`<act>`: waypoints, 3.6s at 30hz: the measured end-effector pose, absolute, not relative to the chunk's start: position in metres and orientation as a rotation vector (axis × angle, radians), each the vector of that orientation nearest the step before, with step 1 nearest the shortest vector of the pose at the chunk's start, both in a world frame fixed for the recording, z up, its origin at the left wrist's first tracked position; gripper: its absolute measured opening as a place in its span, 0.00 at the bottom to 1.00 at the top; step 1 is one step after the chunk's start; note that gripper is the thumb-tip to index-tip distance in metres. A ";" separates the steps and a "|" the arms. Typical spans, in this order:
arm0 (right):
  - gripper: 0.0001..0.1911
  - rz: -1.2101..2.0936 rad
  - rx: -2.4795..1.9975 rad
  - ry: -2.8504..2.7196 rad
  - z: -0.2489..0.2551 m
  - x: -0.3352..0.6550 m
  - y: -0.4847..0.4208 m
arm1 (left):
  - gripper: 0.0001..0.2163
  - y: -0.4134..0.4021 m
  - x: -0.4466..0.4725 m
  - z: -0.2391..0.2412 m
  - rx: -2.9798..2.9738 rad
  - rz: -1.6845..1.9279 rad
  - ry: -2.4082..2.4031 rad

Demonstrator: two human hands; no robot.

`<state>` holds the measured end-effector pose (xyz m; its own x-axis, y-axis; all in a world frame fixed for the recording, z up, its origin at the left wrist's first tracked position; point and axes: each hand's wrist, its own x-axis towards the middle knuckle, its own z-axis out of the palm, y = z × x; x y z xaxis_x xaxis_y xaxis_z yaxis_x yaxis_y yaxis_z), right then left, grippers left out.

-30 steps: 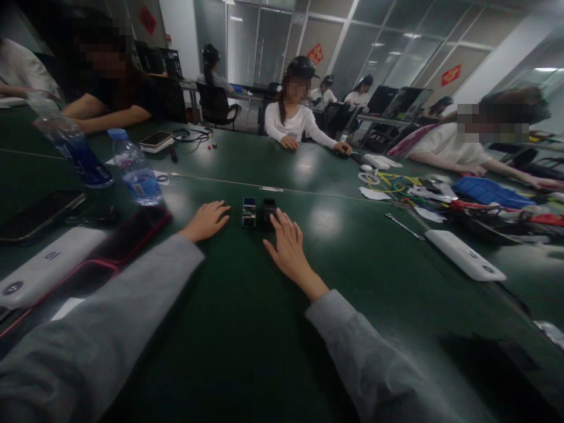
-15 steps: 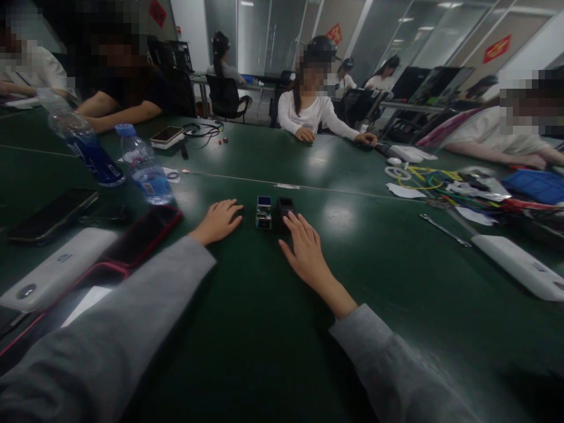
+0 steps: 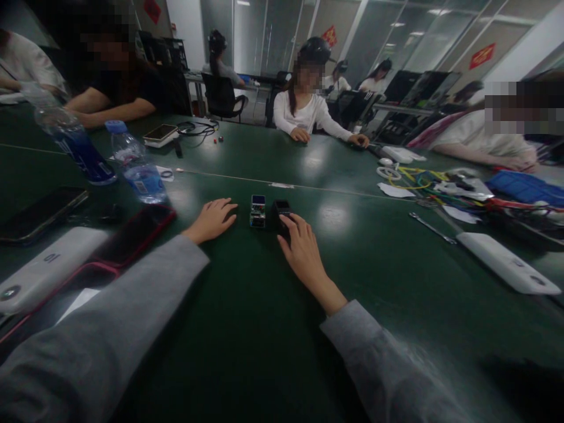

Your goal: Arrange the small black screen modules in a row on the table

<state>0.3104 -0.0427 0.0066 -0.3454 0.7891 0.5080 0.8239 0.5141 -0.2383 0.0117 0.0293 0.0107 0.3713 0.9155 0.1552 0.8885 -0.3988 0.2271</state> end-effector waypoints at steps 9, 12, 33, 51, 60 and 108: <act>0.20 -0.033 -1.370 -2.181 0.007 0.311 -0.045 | 0.24 0.030 0.011 0.012 2.518 0.350 1.660; 0.19 -0.033 -1.387 -2.171 0.006 0.312 -0.045 | 0.24 0.030 0.011 0.012 2.524 0.346 1.662; 0.23 -0.011 -1.382 -2.165 0.007 0.310 -0.044 | 0.25 0.032 0.011 0.010 2.528 0.362 1.656; 0.32 0.059 -1.376 -2.108 0.011 0.308 -0.044 | 0.24 0.037 0.008 0.006 2.531 0.353 1.651; 0.27 0.030 -1.406 -2.166 0.010 0.308 -0.045 | 0.24 0.034 0.010 0.007 2.542 0.349 1.660; 0.23 -0.025 -1.424 -2.148 0.009 0.304 -0.049 | 0.28 0.021 0.014 0.009 2.458 0.331 1.713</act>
